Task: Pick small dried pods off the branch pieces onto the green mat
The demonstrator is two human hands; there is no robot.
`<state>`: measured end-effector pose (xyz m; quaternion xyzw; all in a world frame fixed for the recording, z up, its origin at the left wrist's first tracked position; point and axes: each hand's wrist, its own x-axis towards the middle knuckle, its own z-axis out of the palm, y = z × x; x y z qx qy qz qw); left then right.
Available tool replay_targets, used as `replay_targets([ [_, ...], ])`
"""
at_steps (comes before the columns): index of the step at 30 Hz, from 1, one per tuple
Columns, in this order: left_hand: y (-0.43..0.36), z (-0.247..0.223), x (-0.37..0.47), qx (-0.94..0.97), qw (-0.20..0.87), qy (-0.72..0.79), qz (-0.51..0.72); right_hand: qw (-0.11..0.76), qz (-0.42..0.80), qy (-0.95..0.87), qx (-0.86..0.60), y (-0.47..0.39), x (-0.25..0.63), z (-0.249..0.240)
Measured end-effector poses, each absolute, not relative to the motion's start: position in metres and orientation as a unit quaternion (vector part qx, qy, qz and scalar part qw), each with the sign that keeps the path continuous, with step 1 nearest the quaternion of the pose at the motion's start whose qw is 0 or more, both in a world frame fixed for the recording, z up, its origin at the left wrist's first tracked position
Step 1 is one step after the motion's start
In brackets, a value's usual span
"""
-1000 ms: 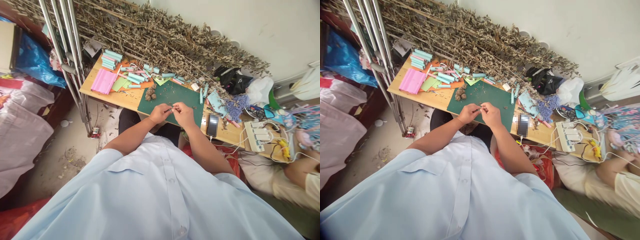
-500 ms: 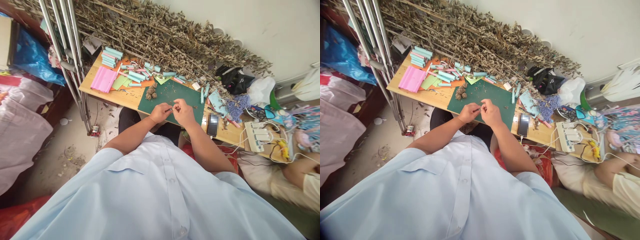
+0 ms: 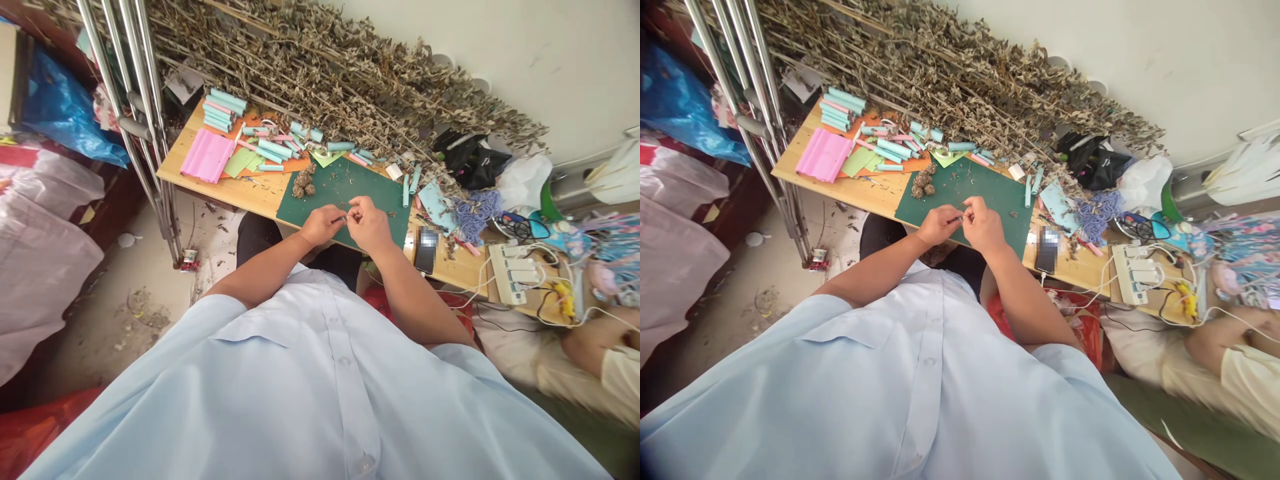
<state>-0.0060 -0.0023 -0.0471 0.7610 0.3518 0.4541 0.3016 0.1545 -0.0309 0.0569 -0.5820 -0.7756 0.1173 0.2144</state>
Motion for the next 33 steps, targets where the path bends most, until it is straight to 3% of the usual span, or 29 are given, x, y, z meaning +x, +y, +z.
replay_targets([
  [16, -0.002, -0.051, -0.004, 0.754, 0.301, 0.348, 0.47, 0.082, 0.028, -0.865, -0.494, -0.018, 0.152, 0.068],
  [27, -0.003, -0.045, -0.005, 0.754, 0.313, 0.343, 0.465, 0.216, 0.098, -0.816, -0.527, -0.037, 0.174, 0.063],
  [33, -0.003, -0.041, -0.007, 0.765, 0.31, 0.34, 0.45, 0.215, 0.122, -0.837, -0.489, -0.04, 0.182, 0.047],
])
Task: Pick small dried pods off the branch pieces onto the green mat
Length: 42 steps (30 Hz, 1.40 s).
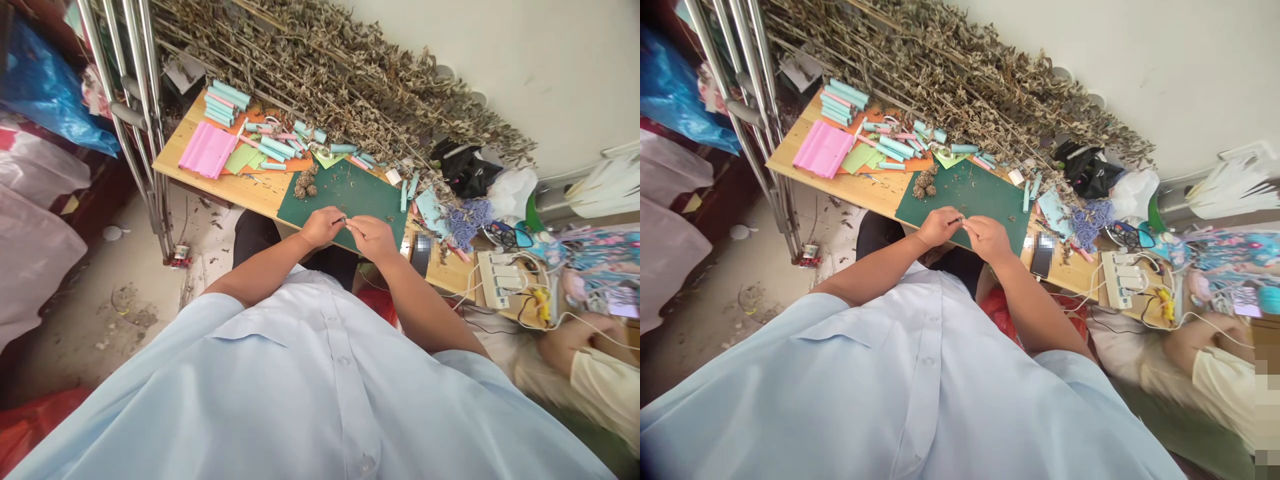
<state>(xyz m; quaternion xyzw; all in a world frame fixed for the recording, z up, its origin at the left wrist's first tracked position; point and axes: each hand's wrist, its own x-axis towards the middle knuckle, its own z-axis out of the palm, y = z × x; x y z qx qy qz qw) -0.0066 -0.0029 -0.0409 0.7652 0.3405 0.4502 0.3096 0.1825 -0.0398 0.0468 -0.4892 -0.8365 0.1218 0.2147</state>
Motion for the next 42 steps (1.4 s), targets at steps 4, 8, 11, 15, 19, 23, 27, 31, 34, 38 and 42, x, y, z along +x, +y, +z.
replay_targets([
  [4, -0.003, -0.041, -0.007, 0.764, 0.311, 0.342, 0.45, 0.229, 0.121, -0.841, -0.476, -0.039, 0.185, 0.04],
  [8, -0.003, -0.04, -0.007, 0.764, 0.31, 0.338, 0.453, 0.229, 0.125, -0.836, -0.482, -0.038, 0.183, 0.041],
  [11, -0.003, -0.041, -0.007, 0.765, 0.308, 0.338, 0.453, 0.243, 0.122, -0.829, -0.489, -0.039, 0.182, 0.042],
  [15, -0.003, -0.042, -0.007, 0.768, 0.304, 0.341, 0.45, 0.256, 0.116, -0.825, -0.49, -0.039, 0.18, 0.043],
  [19, -0.003, -0.042, -0.007, 0.768, 0.303, 0.342, 0.448, 0.24, 0.13, -0.831, -0.485, -0.039, 0.18, 0.044],
  [23, -0.004, -0.04, -0.007, 0.767, 0.306, 0.343, 0.448, 0.246, 0.134, -0.828, -0.485, -0.039, 0.18, 0.045],
  [27, -0.004, -0.04, -0.007, 0.768, 0.303, 0.343, 0.449, 0.244, 0.134, -0.834, -0.476, -0.039, 0.182, 0.043],
  [31, -0.004, -0.041, -0.007, 0.767, 0.305, 0.345, 0.447, 0.212, 0.145, -0.845, -0.47, -0.035, 0.185, 0.043],
  [34, -0.003, -0.042, -0.007, 0.766, 0.308, 0.344, 0.446, 0.188, 0.145, -0.854, -0.463, -0.032, 0.186, 0.044],
  [38, -0.003, -0.045, -0.006, 0.763, 0.315, 0.341, 0.451, 0.165, 0.157, -0.858, -0.46, -0.027, 0.185, 0.052],
  [42, -0.003, -0.046, -0.006, 0.759, 0.319, 0.34, 0.454, 0.145, 0.171, -0.864, -0.451, -0.022, 0.182, 0.061],
])
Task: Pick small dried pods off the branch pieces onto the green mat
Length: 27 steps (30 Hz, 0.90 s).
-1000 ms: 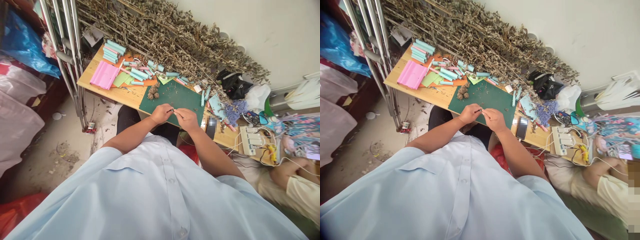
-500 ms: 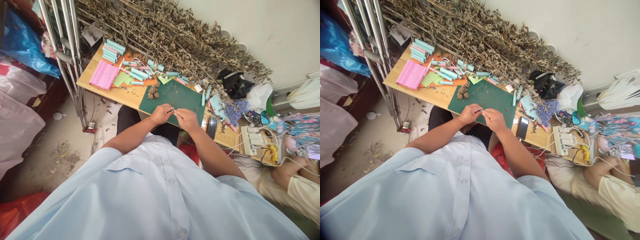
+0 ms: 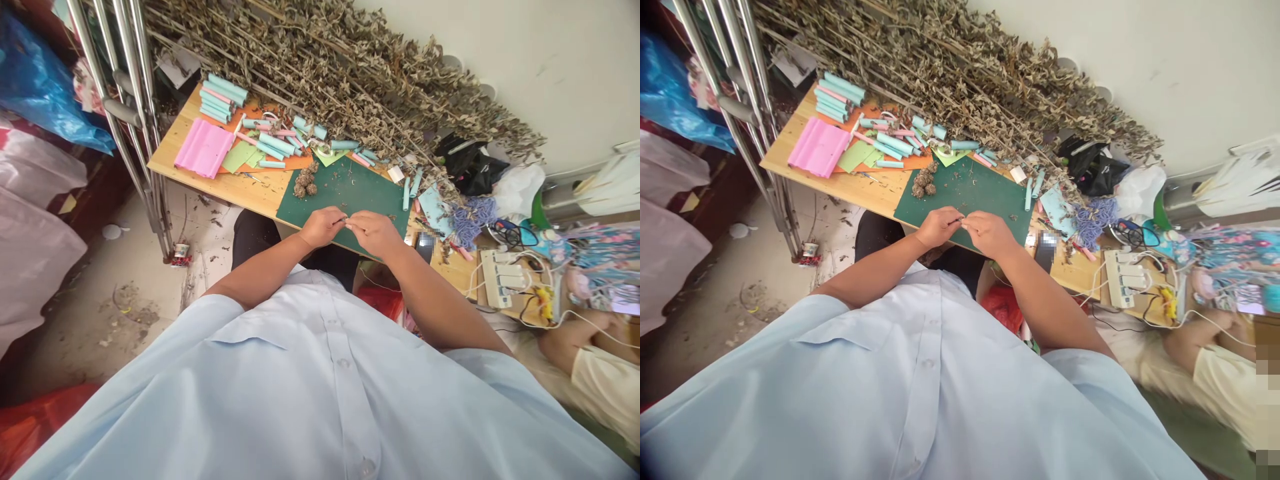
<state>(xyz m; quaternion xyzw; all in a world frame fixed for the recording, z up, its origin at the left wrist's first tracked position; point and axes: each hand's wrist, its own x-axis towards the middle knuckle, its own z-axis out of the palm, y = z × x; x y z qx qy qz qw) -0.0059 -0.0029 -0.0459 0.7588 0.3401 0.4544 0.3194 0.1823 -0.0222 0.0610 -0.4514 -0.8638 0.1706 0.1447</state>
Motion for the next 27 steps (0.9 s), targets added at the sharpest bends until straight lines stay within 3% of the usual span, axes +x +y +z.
replay_targets([
  [18, -0.003, -0.045, -0.006, 0.77, 0.303, 0.34, 0.447, 0.059, 0.198, -0.865, -0.458, -0.001, 0.174, 0.083],
  [27, -0.001, -0.043, -0.008, 0.776, 0.291, 0.336, 0.447, 0.154, 0.2, -0.84, -0.48, -0.014, 0.175, 0.078],
])
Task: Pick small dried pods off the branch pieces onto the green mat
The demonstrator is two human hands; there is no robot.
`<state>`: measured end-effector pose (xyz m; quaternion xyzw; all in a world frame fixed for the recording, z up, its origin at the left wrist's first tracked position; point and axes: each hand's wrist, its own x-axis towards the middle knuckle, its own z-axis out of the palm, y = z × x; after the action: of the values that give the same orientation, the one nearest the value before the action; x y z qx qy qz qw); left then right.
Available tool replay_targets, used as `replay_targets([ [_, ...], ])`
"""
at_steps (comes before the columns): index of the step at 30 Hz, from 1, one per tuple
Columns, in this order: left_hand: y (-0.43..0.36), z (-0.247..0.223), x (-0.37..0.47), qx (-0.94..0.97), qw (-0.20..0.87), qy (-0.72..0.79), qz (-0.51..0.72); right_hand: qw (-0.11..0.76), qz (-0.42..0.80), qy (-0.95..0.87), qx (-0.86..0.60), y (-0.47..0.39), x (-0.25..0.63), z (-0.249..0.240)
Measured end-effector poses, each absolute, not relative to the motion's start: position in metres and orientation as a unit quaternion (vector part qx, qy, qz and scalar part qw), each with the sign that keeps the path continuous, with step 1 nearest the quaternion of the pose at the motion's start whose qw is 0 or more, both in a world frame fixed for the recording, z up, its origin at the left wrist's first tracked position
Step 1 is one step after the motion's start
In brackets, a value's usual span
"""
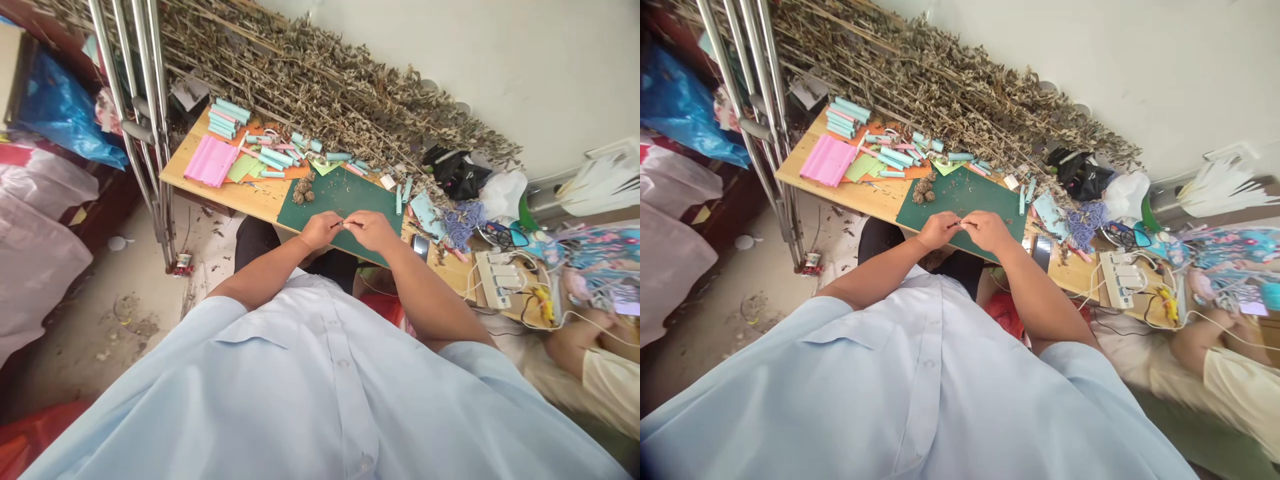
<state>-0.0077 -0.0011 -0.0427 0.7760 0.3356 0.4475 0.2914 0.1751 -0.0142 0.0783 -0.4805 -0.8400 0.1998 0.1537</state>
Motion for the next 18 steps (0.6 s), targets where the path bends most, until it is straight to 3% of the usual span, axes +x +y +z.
replay_targets([
  [10, 0.0, -0.04, -0.009, 0.777, 0.302, 0.351, 0.427, 0.321, 0.281, -0.685, -0.59, -0.033, 0.181, 0.037],
  [18, -0.001, -0.041, -0.01, 0.778, 0.297, 0.35, 0.429, 0.376, 0.29, -0.62, -0.625, -0.04, 0.162, 0.021],
])
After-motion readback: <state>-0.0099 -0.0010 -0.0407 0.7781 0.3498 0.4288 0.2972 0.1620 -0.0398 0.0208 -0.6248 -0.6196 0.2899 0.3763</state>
